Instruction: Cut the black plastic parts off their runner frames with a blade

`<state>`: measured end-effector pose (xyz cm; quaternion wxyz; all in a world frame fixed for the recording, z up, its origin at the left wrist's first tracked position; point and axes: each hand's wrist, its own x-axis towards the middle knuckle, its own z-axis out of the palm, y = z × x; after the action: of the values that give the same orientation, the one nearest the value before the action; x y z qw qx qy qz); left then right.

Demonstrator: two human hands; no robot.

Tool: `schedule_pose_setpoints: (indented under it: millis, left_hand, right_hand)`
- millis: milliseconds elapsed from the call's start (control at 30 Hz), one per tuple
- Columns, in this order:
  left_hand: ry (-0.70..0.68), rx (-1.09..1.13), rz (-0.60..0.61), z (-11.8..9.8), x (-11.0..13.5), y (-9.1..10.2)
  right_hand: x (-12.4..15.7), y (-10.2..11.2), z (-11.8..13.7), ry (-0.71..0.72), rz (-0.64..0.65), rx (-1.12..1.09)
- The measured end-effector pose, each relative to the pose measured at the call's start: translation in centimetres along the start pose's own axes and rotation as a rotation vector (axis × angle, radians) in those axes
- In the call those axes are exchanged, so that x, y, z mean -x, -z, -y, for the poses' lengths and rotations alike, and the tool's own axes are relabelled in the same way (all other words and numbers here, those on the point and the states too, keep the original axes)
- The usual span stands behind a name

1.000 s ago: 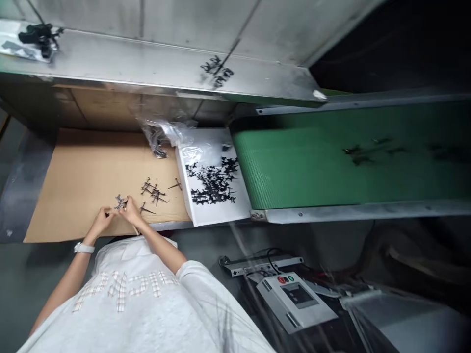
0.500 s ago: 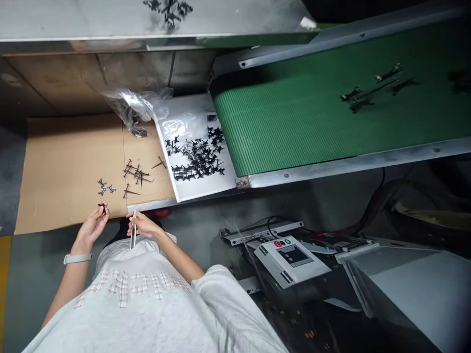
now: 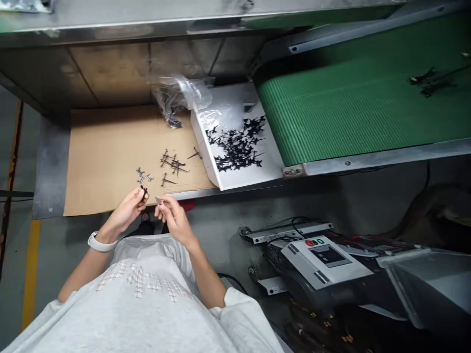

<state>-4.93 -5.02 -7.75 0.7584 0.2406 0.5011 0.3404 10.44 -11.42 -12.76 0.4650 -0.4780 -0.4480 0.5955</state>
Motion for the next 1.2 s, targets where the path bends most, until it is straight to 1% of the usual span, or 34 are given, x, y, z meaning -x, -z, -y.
schedule_pose_setpoints:
  millis: [133, 233, 300, 400, 500, 600, 767, 933, 1067, 1200]
  left_hand:
    - [-0.028, -0.022, 0.161, -1.9, 3.4, 0.9]
    - [-0.080, -0.034, 0.249, -2.7, 5.2, 1.5]
    - [-0.100, -0.039, 0.294, -3.0, 6.0, 1.9]
    - [-0.120, -0.065, 0.330, -3.3, 6.9, 2.4]
    - [-0.123, -0.092, 0.361, -3.6, 7.4, 2.7]
    - [-0.118, -0.087, 0.388, -3.9, 7.7, 2.8]
    - [-0.138, -0.160, 0.404, -4.6, 8.3, 2.8]
    - [-0.152, -0.213, 0.433, -5.1, 9.2, 2.5]
    - [-0.201, -0.197, 0.443, -4.9, 9.5, 2.3]
    - [-0.203, -0.146, 0.455, -4.5, 9.9, 2.4]
  right_hand:
    - [0.1, -2.3, 4.2, 0.183, -0.068, 0.161]
    - [0.4, -4.1, 6.2, 0.303, -0.077, 0.287]
    - [0.5, -5.1, 6.7, 0.376, -0.086, 0.358]
    - [0.4, -6.1, 6.9, 0.481, -0.103, 0.420]
    - [0.1, -6.8, 7.3, 0.582, -0.106, 0.451]
    - [-0.1, -7.3, 8.2, 0.649, -0.096, 0.500]
    - [-0.2, -7.5, 9.8, 0.682, -0.078, 0.574]
    - [0.1, -7.5, 10.5, 0.682, -0.034, 0.570]
    - [0.3, -7.6, 10.8, 0.671, -0.021, 0.558]
    - [0.9, -7.6, 10.8, 0.642, -0.010, 0.587]
